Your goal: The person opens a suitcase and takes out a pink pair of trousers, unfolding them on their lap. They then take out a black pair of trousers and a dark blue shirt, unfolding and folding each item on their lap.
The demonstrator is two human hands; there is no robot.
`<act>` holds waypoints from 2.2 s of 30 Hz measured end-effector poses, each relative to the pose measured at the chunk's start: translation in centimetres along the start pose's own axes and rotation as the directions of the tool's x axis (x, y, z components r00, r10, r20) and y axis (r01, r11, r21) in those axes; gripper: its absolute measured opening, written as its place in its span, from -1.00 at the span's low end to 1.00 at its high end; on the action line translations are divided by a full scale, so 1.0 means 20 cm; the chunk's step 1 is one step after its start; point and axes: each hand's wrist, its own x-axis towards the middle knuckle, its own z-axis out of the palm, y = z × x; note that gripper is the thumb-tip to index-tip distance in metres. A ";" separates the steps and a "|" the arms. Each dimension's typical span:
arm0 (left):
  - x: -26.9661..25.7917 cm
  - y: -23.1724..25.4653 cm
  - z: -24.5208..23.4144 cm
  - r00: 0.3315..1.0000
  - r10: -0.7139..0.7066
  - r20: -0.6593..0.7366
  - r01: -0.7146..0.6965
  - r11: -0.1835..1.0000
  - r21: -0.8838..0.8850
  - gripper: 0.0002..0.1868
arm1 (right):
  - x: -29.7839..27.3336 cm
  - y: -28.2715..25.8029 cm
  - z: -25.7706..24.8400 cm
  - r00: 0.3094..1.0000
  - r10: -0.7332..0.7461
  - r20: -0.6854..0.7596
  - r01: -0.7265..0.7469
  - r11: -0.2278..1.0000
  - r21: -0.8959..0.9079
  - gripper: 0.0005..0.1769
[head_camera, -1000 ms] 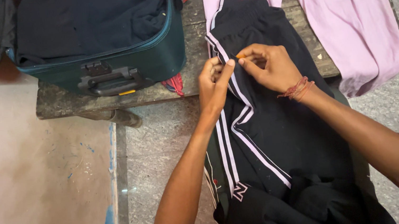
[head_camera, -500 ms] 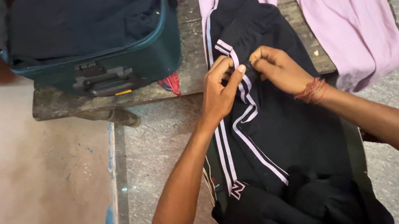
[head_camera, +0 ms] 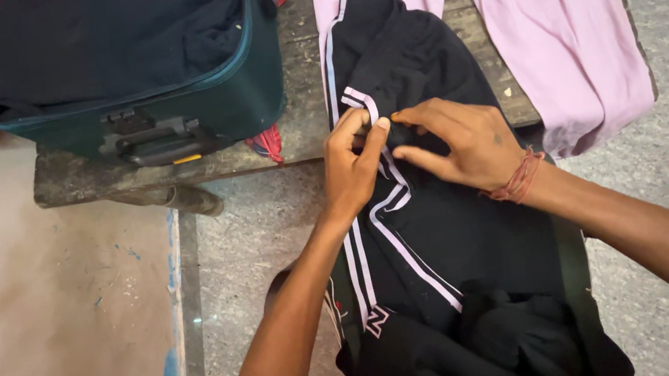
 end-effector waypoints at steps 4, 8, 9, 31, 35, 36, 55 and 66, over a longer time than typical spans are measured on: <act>-0.01 0.02 0.01 0.997 0.080 0.025 -0.080 0.997 -0.001 -0.77 | 0.00 0.03 -0.01 0.998 -0.032 -0.053 0.030 0.998 -0.047 -0.80; -0.01 -0.01 0.03 0.995 -0.093 0.023 0.093 0.996 -0.007 -0.75 | -0.01 0.04 -0.01 0.994 -0.082 -0.070 0.075 0.993 -0.096 -0.85; 0.00 -0.02 0.03 0.994 -0.109 0.018 0.109 0.994 -0.011 -0.74 | -0.01 0.05 -0.01 0.992 -0.108 -0.066 0.100 0.988 -0.114 -0.85; 0.05 -0.02 0.00 0.933 -0.014 -0.361 0.018 1.000 0.008 -0.74 | -0.10 -0.08 0.13 0.953 -0.153 0.261 0.186 0.977 -0.106 -0.78; 0.06 -0.01 -0.02 0.920 -0.024 -0.391 0.024 1.000 -0.006 -0.75 | -0.14 -0.07 0.19 0.917 -0.130 0.376 0.159 0.986 -0.046 -0.78; 0.05 -0.01 -0.02 0.919 -0.027 -0.394 0.024 1.000 -0.013 -0.75 | -0.15 -0.07 0.20 0.916 -0.131 0.379 0.148 0.989 -0.017 -0.78; 0.02 -0.09 0.00 0.943 0.333 0.002 -0.332 0.941 0.063 -0.64 | 0.01 0.02 0.06 0.971 0.233 0.056 -0.239 0.935 0.263 -0.50; 0.01 -0.29 -0.07 0.960 -0.014 -0.280 0.137 0.896 0.422 -0.72 | -0.07 0.39 0.08 0.811 0.585 -0.018 -0.468 0.667 0.580 -0.81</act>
